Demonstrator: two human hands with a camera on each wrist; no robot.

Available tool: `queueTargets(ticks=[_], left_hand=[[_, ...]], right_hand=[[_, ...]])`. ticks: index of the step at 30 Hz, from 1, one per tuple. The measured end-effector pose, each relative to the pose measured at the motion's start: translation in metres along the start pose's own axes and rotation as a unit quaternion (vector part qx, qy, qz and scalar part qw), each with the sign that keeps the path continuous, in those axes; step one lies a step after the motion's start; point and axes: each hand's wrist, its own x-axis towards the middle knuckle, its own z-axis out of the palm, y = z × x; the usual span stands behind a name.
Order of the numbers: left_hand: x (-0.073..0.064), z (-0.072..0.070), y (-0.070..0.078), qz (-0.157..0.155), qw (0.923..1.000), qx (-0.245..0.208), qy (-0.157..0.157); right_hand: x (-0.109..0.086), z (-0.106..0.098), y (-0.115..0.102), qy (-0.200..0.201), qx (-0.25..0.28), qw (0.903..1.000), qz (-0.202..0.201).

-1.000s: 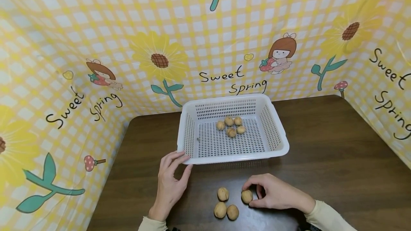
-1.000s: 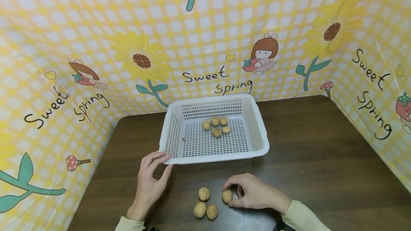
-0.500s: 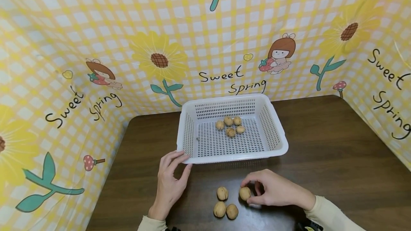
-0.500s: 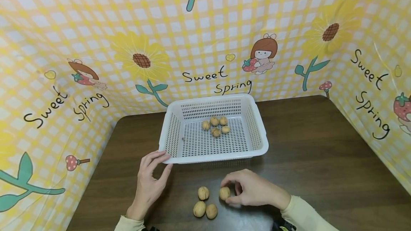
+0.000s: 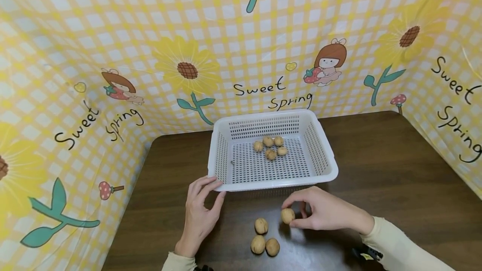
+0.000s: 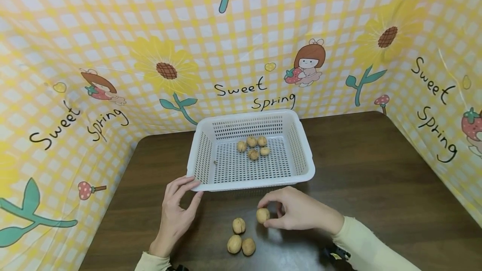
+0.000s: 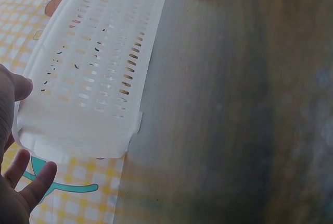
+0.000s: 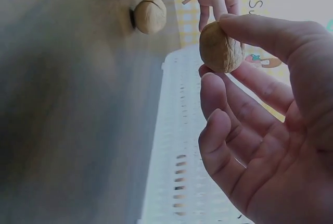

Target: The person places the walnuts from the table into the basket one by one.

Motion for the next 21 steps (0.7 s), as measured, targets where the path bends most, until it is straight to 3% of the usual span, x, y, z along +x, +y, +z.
queueTargets(ticks=[14, 21], left_hand=[[0.001, 0.000, 0.000, 0.006, 1.0000, -0.001, 0.002], [0.001, 0.000, 0.001, -0.001, 1.0000, 0.002, 0.000]], right_hand=[[0.013, -0.026, -0.011, -0.014, -0.018, 0.9994, 0.028], [0.024, -0.041, -0.025, -0.020, -0.021, 0.9995, 0.014]])
